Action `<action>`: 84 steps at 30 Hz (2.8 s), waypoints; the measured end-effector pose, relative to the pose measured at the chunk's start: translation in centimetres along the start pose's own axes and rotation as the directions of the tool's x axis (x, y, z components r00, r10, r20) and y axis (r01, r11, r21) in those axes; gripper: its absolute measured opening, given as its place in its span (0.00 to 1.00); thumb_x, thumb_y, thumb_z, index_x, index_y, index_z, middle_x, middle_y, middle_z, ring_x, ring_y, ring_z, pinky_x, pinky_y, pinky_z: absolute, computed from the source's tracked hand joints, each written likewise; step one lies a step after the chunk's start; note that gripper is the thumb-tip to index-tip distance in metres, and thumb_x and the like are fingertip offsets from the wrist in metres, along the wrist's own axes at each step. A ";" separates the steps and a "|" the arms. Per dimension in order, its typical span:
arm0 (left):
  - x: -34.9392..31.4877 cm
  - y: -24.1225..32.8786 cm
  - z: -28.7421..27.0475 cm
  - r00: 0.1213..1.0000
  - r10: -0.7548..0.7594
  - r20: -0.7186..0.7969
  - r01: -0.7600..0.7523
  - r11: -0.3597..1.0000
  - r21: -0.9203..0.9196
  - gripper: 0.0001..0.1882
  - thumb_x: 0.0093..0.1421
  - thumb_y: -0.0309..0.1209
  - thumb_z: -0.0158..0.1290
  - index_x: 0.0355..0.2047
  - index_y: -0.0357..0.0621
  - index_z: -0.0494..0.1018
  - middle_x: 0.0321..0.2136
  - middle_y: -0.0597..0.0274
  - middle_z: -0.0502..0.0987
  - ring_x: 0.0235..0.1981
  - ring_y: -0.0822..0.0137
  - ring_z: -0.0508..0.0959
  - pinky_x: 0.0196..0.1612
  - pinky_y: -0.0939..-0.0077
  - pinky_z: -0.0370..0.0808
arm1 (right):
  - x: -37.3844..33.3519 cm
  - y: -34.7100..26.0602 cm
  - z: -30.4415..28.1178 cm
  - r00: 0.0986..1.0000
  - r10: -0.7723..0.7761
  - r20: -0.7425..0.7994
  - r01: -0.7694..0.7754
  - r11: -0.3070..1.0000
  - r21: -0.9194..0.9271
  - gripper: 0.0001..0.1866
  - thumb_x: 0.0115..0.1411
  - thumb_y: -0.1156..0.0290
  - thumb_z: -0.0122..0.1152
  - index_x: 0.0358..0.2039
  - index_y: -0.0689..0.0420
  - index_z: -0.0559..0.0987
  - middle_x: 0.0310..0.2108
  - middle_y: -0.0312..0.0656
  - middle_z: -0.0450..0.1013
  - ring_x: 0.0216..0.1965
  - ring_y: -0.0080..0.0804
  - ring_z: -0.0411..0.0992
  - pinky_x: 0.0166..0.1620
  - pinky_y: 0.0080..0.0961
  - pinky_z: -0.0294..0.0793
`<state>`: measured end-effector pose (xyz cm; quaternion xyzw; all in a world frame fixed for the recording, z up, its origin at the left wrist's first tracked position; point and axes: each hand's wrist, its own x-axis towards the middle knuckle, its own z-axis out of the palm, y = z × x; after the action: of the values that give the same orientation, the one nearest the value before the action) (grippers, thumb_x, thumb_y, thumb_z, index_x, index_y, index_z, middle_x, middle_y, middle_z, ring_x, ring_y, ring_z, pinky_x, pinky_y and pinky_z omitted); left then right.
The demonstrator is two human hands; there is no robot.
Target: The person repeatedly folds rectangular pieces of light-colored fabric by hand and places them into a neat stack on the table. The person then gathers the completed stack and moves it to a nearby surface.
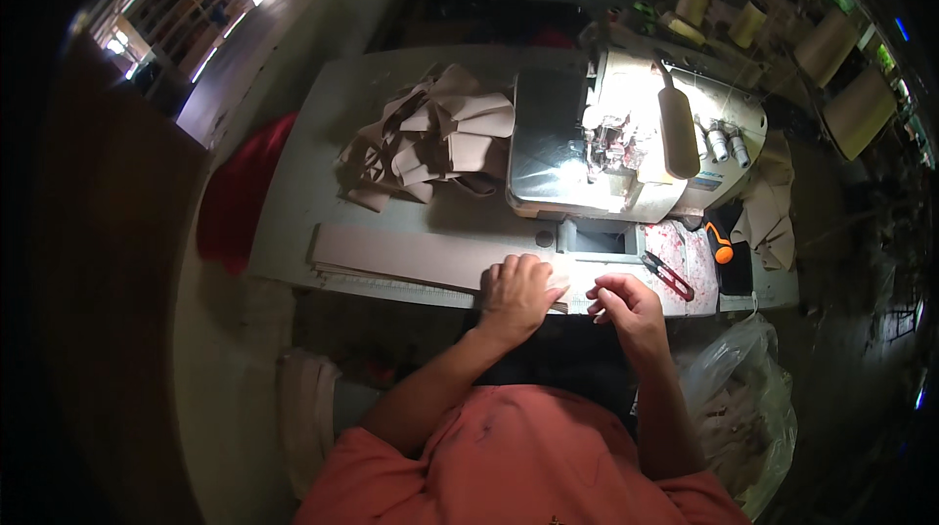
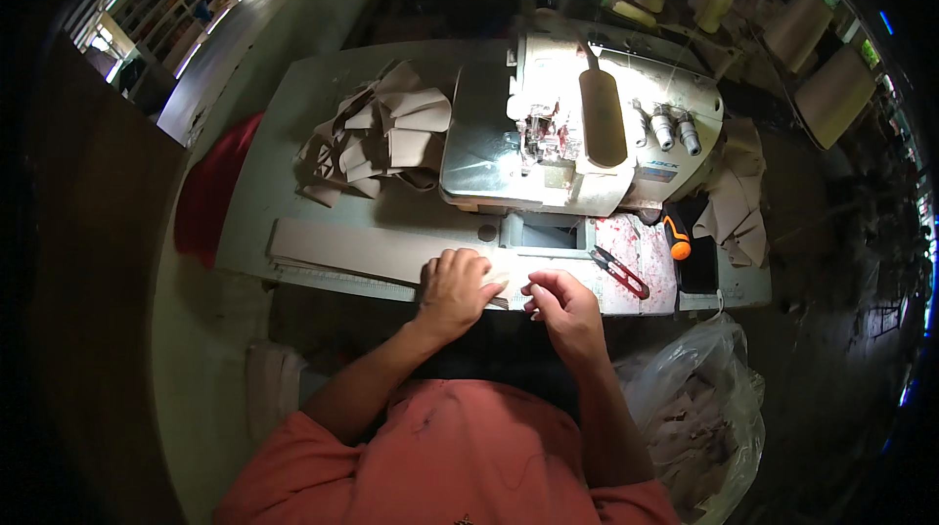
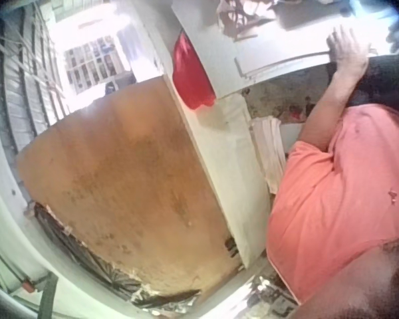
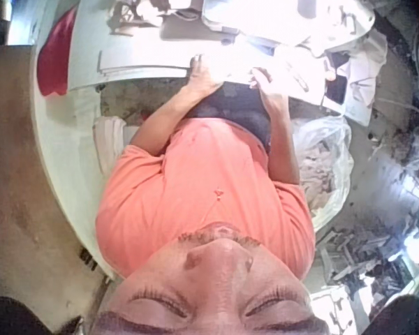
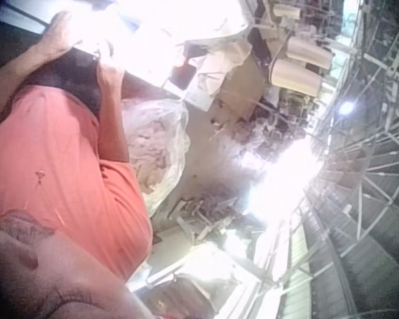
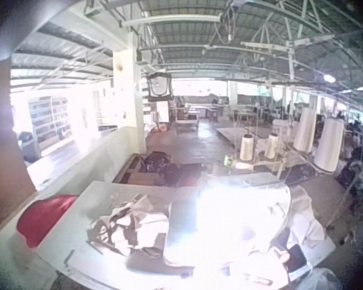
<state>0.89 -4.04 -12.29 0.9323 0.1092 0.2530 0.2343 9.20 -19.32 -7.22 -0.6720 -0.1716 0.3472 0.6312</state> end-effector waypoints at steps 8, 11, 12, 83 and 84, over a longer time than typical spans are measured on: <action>0.5 -1.6 -0.4 0.997 -0.073 -0.039 0.044 0.868 -0.494 0.04 0.51 0.26 0.44 0.23 0.39 0.64 0.25 0.56 0.66 0.30 0.57 0.67 0.35 0.69 0.63 | 1.3 0.1 -0.2 0.999 0.010 -0.038 -0.007 0.996 0.084 0.10 0.55 0.71 0.46 0.35 0.64 0.69 0.28 0.41 0.70 0.24 0.21 0.68 0.26 0.13 0.67; 0.4 -1.9 -0.4 0.990 -0.102 -0.095 0.031 0.824 -0.566 0.04 0.51 0.25 0.45 0.24 0.37 0.63 0.24 0.54 0.66 0.28 0.55 0.67 0.33 0.70 0.64 | 2.7 -0.8 3.4 0.995 0.086 0.044 -0.086 0.996 -0.002 0.11 0.55 0.68 0.48 0.33 0.64 0.70 0.24 0.38 0.69 0.20 0.18 0.66 0.21 0.12 0.65; 0.3 -1.8 -0.4 0.985 -0.111 -0.130 0.017 0.822 -0.570 0.04 0.51 0.25 0.45 0.24 0.37 0.63 0.24 0.54 0.66 0.28 0.56 0.67 0.33 0.70 0.64 | 3.4 -0.6 4.3 0.991 0.117 0.071 -0.115 0.993 -0.021 0.11 0.55 0.67 0.49 0.32 0.64 0.69 0.21 0.36 0.68 0.19 0.17 0.65 0.19 0.12 0.63; 7.4 2.5 -9.7 0.921 -0.251 0.299 0.389 0.643 -0.659 0.08 0.50 0.30 0.52 0.26 0.37 0.70 0.21 0.63 0.72 0.23 0.77 0.71 0.26 0.82 0.68 | 0.0 -6.7 3.3 0.960 -0.279 0.007 0.279 0.960 0.024 0.08 0.51 0.81 0.50 0.33 0.65 0.71 0.26 0.39 0.71 0.25 0.19 0.69 0.30 0.15 0.70; 8.2 2.3 -9.4 0.935 -0.226 0.273 0.351 0.696 -0.626 0.08 0.50 0.30 0.52 0.26 0.37 0.70 0.20 0.61 0.73 0.22 0.75 0.72 0.26 0.81 0.68 | 0.4 -6.5 3.3 0.956 -0.292 -0.002 0.291 0.954 0.069 0.08 0.51 0.80 0.50 0.33 0.65 0.71 0.26 0.39 0.70 0.25 0.19 0.68 0.30 0.15 0.70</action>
<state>3.09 0.20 -0.54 0.7760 0.1362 0.1525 0.5967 8.60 -15.67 -0.93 -0.6159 -0.2593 0.2587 0.6975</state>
